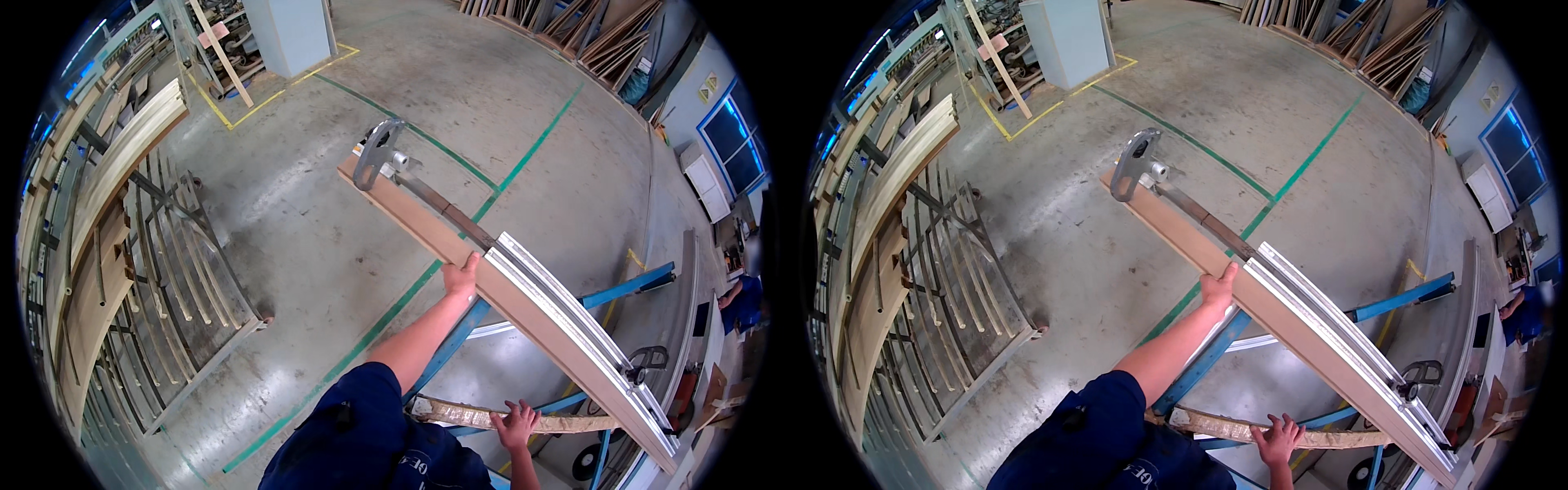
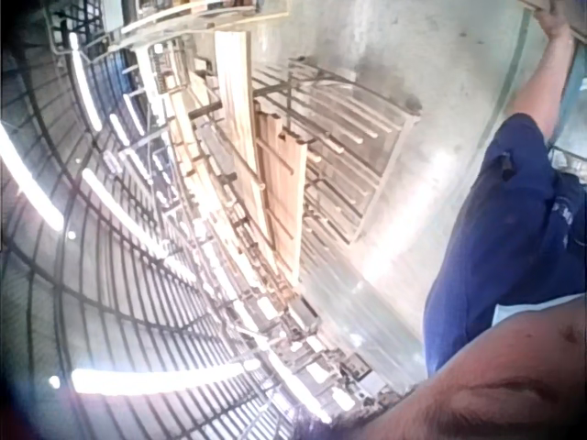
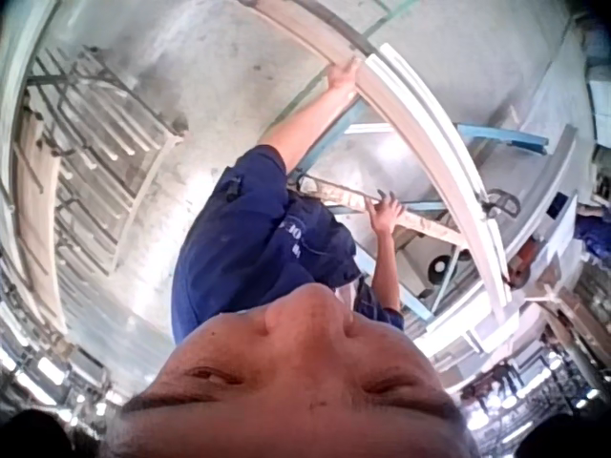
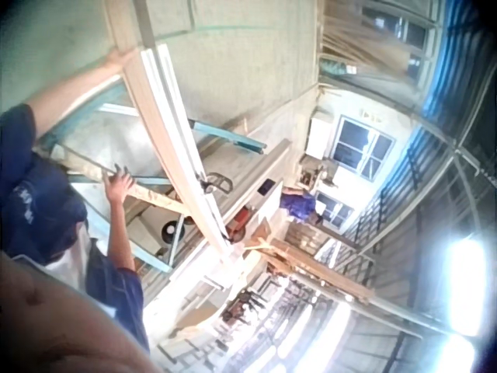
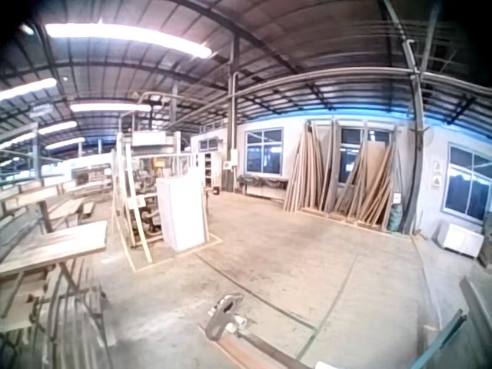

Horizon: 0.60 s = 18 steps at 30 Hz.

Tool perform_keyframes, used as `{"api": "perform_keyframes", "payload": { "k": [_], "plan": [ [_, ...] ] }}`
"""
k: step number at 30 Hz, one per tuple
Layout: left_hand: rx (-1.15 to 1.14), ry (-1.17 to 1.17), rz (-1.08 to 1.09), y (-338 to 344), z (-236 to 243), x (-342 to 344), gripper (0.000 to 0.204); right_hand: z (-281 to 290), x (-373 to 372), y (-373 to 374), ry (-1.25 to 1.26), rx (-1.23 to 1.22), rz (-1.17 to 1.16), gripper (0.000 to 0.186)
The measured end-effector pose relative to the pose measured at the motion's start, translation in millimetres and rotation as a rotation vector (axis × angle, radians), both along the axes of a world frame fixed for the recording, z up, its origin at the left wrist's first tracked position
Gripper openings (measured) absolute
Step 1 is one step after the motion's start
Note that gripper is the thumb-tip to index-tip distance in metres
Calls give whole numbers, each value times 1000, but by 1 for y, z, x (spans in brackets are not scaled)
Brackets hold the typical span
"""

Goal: The person uses a table saw to cut long wooden planks into shorter pieces. They measure the wood with a tape measure, adjust the saw's fence, and guide the planks through the blade. The cut pieces are then placed on a nearby rack.

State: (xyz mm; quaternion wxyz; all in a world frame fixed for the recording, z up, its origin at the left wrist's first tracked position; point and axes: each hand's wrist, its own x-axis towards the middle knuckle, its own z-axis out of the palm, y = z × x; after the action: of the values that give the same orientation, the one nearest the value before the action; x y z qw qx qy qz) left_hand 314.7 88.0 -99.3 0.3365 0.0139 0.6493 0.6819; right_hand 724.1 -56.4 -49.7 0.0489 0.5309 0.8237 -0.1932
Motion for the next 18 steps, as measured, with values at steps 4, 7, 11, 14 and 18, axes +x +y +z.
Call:
{"api": "perform_keyframes", "payload": {
  "k": [4, 7, 11, 14, 18],
  "plan": [
    [-12, -25, 146, -4, -1, -34, 63, 4, -6, 5, -2, 1, 30, 65],
    [56, -111, 50, -12, 30, -49, 59, 4, -2, 1, -12, 8, 0, 66],
    [40, -156, 16, -21, 12, -78, 74, 8, -10, 2, 2, 20, 17, 66],
    [-96, -138, 60, -17, 17, -74, 84, 5, -8, 0, 12, 22, 18, 66],
    [-97, -129, 15, -20, 25, -37, 88, 9, -14, -1, 17, 25, 14, 66]
  ]
}}
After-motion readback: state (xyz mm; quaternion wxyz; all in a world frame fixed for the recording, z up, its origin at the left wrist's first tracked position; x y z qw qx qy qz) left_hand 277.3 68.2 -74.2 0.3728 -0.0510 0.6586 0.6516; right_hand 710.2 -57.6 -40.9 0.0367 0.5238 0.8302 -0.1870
